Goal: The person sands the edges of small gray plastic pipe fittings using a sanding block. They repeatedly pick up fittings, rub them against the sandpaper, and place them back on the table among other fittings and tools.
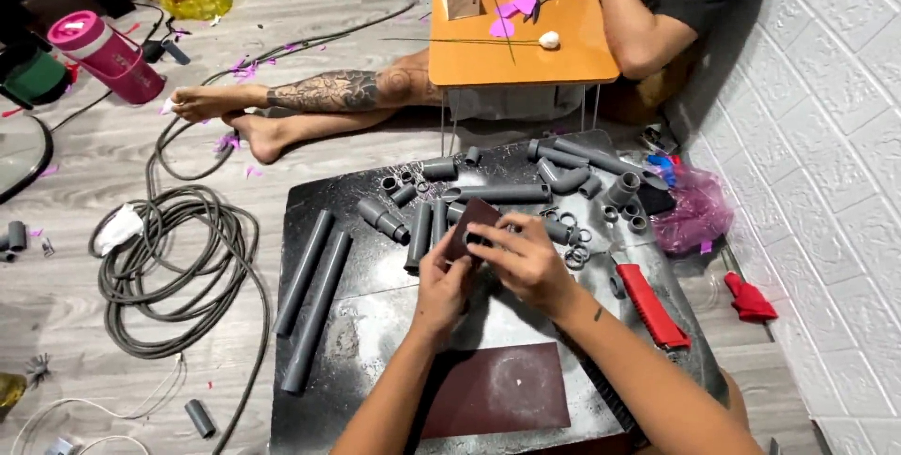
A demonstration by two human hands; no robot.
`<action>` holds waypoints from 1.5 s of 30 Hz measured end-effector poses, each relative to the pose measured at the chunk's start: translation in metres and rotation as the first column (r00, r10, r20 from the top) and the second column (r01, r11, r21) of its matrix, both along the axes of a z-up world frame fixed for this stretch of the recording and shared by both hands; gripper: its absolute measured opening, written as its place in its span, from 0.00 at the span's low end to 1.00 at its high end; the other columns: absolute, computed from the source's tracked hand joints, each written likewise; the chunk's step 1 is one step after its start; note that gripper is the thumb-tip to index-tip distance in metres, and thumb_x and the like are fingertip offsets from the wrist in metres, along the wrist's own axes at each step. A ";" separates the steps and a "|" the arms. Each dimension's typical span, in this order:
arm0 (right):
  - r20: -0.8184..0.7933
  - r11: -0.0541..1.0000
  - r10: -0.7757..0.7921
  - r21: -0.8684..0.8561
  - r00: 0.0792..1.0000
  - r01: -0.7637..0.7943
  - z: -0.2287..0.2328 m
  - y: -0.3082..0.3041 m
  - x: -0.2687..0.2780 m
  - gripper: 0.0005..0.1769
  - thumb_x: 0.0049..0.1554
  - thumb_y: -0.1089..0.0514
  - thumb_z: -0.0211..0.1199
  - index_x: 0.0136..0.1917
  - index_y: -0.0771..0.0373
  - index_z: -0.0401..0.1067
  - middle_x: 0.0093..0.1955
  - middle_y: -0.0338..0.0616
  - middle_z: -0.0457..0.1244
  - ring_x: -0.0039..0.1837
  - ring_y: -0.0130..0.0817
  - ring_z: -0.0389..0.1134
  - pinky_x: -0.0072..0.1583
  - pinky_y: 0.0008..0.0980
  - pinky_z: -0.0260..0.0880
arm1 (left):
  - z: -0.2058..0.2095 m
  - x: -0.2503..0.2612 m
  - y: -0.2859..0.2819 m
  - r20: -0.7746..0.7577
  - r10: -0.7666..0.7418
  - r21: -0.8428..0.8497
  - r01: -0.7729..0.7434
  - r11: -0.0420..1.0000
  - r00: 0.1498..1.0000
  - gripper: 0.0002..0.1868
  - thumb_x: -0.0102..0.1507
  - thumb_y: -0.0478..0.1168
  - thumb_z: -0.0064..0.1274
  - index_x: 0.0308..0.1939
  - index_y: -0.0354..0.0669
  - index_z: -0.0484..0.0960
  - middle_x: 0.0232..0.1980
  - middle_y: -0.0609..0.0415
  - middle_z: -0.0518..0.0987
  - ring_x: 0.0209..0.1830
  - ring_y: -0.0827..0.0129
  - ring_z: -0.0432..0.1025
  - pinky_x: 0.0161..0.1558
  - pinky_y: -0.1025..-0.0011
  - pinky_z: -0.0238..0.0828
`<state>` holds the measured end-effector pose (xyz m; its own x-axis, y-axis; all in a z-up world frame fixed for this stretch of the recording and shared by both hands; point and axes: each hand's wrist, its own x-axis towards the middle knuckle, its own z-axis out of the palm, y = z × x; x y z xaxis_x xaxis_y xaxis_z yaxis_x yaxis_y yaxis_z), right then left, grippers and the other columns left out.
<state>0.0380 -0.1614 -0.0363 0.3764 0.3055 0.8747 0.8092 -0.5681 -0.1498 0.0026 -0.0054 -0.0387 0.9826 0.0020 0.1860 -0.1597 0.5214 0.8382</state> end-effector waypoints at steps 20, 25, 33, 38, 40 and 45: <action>0.023 0.998 -0.047 0.047 0.999 0.046 0.004 -0.002 0.002 0.15 0.57 0.65 0.66 0.53 0.47 0.83 0.60 0.31 0.72 0.55 0.36 0.66 0.60 0.34 0.64 | 0.022 -0.004 0.000 0.025 0.000 0.148 -0.003 0.989 1.000 0.29 0.60 0.24 0.47 0.67 0.30 0.74 0.48 0.43 0.82 0.42 0.71 0.72 0.44 0.70 0.74; -0.008 0.996 0.000 0.090 1.000 0.001 0.003 0.000 0.003 0.15 0.59 0.65 0.64 0.54 0.49 0.82 0.61 0.33 0.72 0.56 0.37 0.65 0.59 0.32 0.66 | 0.014 -0.001 0.003 0.008 -0.025 0.176 0.023 0.984 1.000 0.29 0.61 0.24 0.47 0.68 0.30 0.73 0.44 0.47 0.80 0.36 0.73 0.70 0.40 0.74 0.73; -0.029 0.961 -0.121 0.248 0.992 0.124 0.037 -0.007 -0.008 0.11 0.60 0.66 0.65 0.56 0.60 0.79 0.58 0.46 0.68 0.53 0.42 0.69 0.54 0.37 0.72 | 0.059 -0.011 0.012 -0.006 -0.011 -0.140 0.010 0.990 1.000 0.35 0.60 0.19 0.38 0.74 0.29 0.63 0.65 0.26 0.72 0.62 0.51 0.69 0.64 0.51 0.68; -0.045 0.966 -0.030 0.254 0.999 0.041 0.026 0.000 -0.008 0.16 0.67 0.52 0.54 0.57 0.59 0.80 0.59 0.49 0.64 0.49 0.41 0.67 0.51 0.37 0.70 | 0.120 -0.047 0.028 0.042 0.156 -0.385 -0.128 0.914 0.987 0.34 0.61 0.19 0.38 0.74 0.26 0.59 0.68 0.23 0.68 0.67 0.45 0.66 0.69 0.45 0.61; -0.144 0.979 -0.053 0.186 0.988 0.079 0.026 -0.001 -0.012 0.15 0.61 0.71 0.58 0.58 0.64 0.78 0.60 0.56 0.60 0.58 0.48 0.66 0.54 0.37 0.71 | 0.138 -0.066 0.034 0.155 0.085 -0.519 0.007 0.855 0.984 0.37 0.64 0.21 0.43 0.76 0.28 0.49 0.76 0.30 0.58 0.74 0.43 0.58 0.74 0.53 0.56; -0.110 0.981 -0.026 0.187 0.994 0.047 0.034 0.002 -0.015 0.12 0.59 0.72 0.63 0.56 0.66 0.78 0.59 0.57 0.62 0.53 0.45 0.69 0.55 0.35 0.76 | 0.180 -0.109 0.043 0.275 0.150 -0.587 0.042 0.808 0.950 0.37 0.65 0.19 0.42 0.77 0.27 0.46 0.76 0.29 0.58 0.77 0.47 0.55 0.76 0.54 0.52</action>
